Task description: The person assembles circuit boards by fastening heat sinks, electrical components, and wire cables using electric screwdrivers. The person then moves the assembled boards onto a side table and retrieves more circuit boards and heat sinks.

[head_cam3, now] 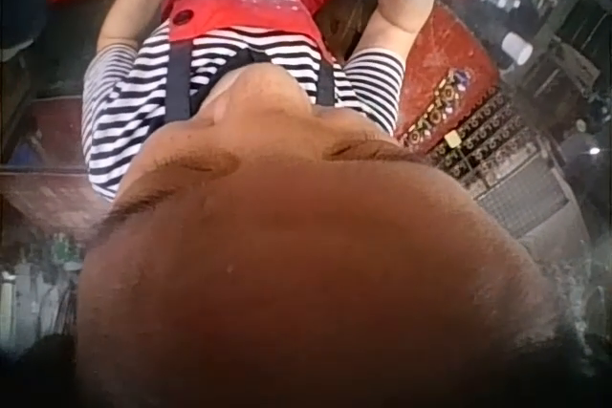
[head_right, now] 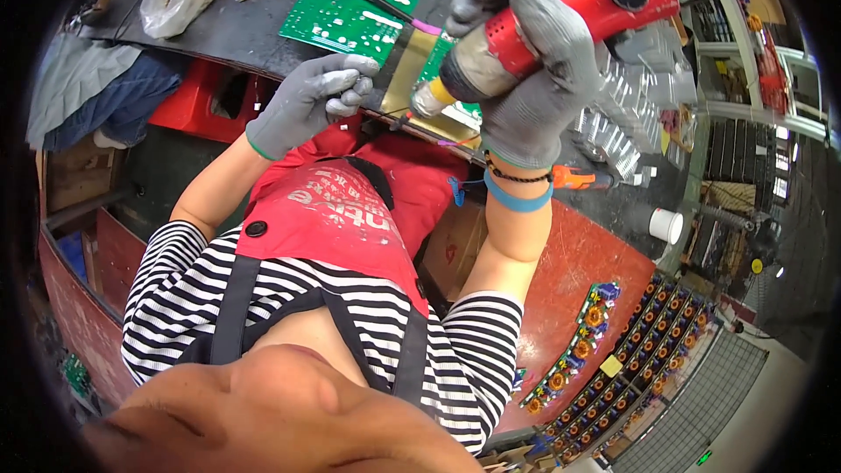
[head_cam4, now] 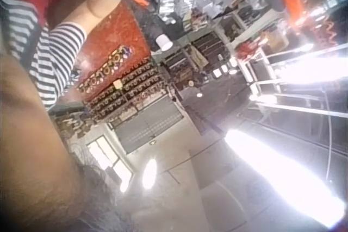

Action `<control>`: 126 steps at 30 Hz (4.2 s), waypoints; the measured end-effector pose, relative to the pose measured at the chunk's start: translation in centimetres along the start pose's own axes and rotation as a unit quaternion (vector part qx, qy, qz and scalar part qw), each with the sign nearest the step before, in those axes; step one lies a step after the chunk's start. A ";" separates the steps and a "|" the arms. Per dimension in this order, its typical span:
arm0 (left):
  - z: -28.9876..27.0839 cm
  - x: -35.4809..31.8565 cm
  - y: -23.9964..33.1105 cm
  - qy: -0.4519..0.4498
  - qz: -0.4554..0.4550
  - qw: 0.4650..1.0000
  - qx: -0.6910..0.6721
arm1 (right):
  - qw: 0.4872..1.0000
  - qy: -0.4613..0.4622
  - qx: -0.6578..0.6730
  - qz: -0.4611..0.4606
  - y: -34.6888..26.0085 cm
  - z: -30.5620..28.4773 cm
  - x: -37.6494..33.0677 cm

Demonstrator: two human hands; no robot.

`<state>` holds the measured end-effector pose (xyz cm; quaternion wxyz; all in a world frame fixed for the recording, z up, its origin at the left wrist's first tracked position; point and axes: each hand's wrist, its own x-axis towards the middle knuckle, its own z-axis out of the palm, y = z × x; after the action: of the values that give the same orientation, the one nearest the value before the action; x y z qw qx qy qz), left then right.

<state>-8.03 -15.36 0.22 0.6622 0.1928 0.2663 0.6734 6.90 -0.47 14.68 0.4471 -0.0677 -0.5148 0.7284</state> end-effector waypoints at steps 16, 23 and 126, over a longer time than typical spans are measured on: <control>5.1 -0.3 -2.5 0.060 -0.092 0.994 0.009 | 0.983 0.158 -0.098 -0.004 -0.4 3.8 -1.0; 5.4 -0.7 -2.7 0.033 -0.094 0.995 -0.016 | 0.979 0.168 -0.111 -0.017 -0.3 3.8 -0.8; -4.0 9.5 4.1 0.157 0.250 0.543 0.786 | 0.963 0.179 -0.187 0.071 10.3 1.9 8.5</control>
<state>-14.23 -6.26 -1.29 -0.0023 0.5857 0.7300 0.3521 -5.14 3.64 10.24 0.4584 -0.3161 -0.5474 0.6248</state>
